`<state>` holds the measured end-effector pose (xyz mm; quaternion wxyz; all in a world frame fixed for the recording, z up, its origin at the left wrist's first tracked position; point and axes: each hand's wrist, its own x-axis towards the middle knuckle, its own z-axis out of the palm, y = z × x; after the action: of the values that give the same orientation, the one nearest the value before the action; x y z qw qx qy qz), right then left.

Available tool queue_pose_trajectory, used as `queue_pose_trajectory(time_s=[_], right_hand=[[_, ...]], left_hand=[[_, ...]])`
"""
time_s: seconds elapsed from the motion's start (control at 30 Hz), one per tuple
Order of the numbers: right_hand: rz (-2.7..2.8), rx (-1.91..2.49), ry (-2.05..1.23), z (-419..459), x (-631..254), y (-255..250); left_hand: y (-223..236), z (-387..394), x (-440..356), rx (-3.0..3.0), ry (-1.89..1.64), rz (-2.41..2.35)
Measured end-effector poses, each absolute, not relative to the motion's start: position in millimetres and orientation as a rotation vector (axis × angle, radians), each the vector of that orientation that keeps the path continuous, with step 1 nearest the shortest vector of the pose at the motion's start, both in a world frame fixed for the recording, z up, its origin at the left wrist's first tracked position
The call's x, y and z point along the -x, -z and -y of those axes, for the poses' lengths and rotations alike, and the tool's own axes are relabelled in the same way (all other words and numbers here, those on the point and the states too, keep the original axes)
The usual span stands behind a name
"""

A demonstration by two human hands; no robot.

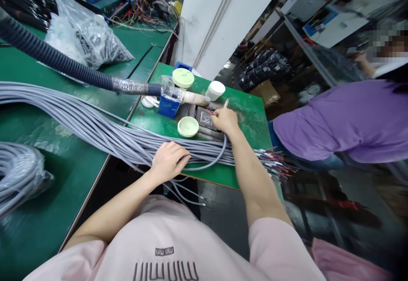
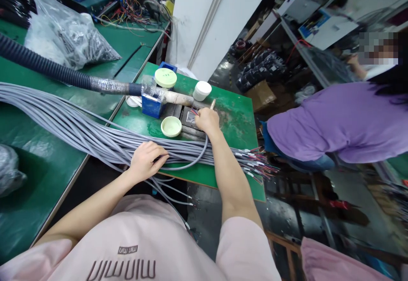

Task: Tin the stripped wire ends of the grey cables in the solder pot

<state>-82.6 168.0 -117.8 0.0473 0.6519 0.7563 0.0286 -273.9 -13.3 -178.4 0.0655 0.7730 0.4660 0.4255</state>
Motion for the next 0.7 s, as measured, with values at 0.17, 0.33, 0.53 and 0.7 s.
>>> queue_pose_trajectory(time_s=[0.17, 0.33, 0.53, 0.7], right_hand=[[-2.261, -1.994, -0.085, -174.6, 82.2, 126.8], [-2.242, -1.998, -0.082, -178.4, 81.7, 131.0], [-2.233, -1.994, -0.085, -181.1, 82.6, 134.5], [-2.239, -1.991, -0.097, -181.0, 81.3, 134.4]], left_hand=[[178.3, 13.3, 273.9, -2.33, -1.26, -1.41], [177.5, 12.9, 274.1, -2.337, -1.255, -1.403], [177.1, 12.1, 273.5, -2.337, -1.23, -1.407], [178.2, 11.8, 273.6, -2.343, -1.239, -1.4]])
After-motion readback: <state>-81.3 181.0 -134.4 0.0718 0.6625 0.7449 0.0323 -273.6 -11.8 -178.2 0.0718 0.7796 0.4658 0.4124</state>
